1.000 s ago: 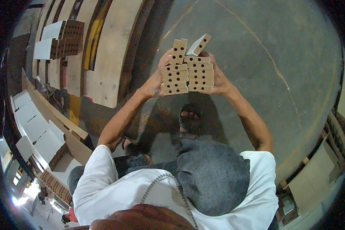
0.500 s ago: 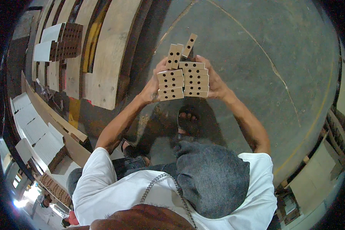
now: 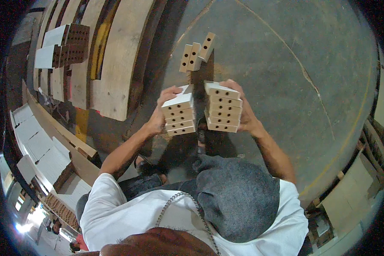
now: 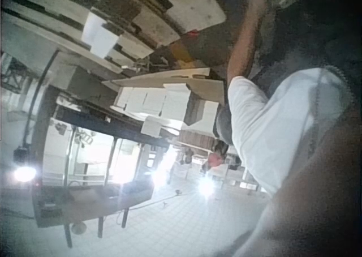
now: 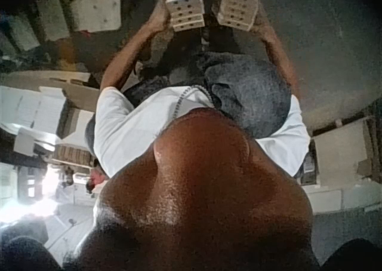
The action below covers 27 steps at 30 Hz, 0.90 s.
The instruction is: The person picks up several wooden blocks from a table and stacks them together onto a wooden pallet.
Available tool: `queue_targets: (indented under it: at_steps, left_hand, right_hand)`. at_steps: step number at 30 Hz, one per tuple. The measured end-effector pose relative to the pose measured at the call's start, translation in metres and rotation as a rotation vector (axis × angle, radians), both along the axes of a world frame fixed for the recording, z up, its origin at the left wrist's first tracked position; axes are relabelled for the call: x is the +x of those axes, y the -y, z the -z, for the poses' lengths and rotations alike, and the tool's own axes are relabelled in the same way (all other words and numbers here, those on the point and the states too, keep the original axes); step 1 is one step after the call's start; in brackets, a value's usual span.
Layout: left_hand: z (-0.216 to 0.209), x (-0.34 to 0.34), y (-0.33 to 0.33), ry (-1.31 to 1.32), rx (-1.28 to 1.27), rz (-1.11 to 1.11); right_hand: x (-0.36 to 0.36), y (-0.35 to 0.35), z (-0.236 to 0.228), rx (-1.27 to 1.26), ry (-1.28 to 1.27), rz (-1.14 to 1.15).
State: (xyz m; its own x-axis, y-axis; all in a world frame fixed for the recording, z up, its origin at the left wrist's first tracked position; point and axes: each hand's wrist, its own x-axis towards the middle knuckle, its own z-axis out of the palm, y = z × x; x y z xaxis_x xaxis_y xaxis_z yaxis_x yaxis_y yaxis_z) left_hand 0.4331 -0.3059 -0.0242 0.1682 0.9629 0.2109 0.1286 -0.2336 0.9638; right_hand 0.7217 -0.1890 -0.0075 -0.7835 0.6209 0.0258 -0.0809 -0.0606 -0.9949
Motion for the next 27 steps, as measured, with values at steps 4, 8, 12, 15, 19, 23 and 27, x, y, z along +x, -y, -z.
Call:
queue_targets:
  at_steps: [4, 8, 12, 15, 19, 23, 27]
  left_hand:
    - [0.021, -0.02, 0.022, 0.022, -0.061, -0.141]
    - [0.075, -0.039, 0.044, 0.229, -0.54, -0.096]
    - [0.084, -0.044, 0.043, 0.107, -0.34, -0.122]
    - [0.08, -0.032, 0.039, 0.145, -0.426, -0.104]
    - [-0.017, 0.003, -0.014, 0.07, -0.483, -0.27]
    - [-0.068, 0.024, -0.038, -0.715, -0.161, -0.052]
    - [-0.077, 0.049, -0.039, -1.014, -0.206, 0.126]
  right_hand:
    - [0.018, 0.031, -0.004, -0.726, -0.094, 0.478]
    - [0.046, 0.047, 0.035, -0.233, 0.227, 0.546]
    - [0.016, 0.043, 0.014, 0.289, 0.544, 0.339]
    - [0.027, 0.039, 0.025, 0.375, 0.51, 0.432]
    - [0.02, 0.03, -0.016, -0.02, 0.538, 0.546]
    - [0.026, 0.022, -0.052, 0.377, 0.919, 0.602]
    - [0.043, 0.023, -0.063, 0.383, 1.334, 0.525]
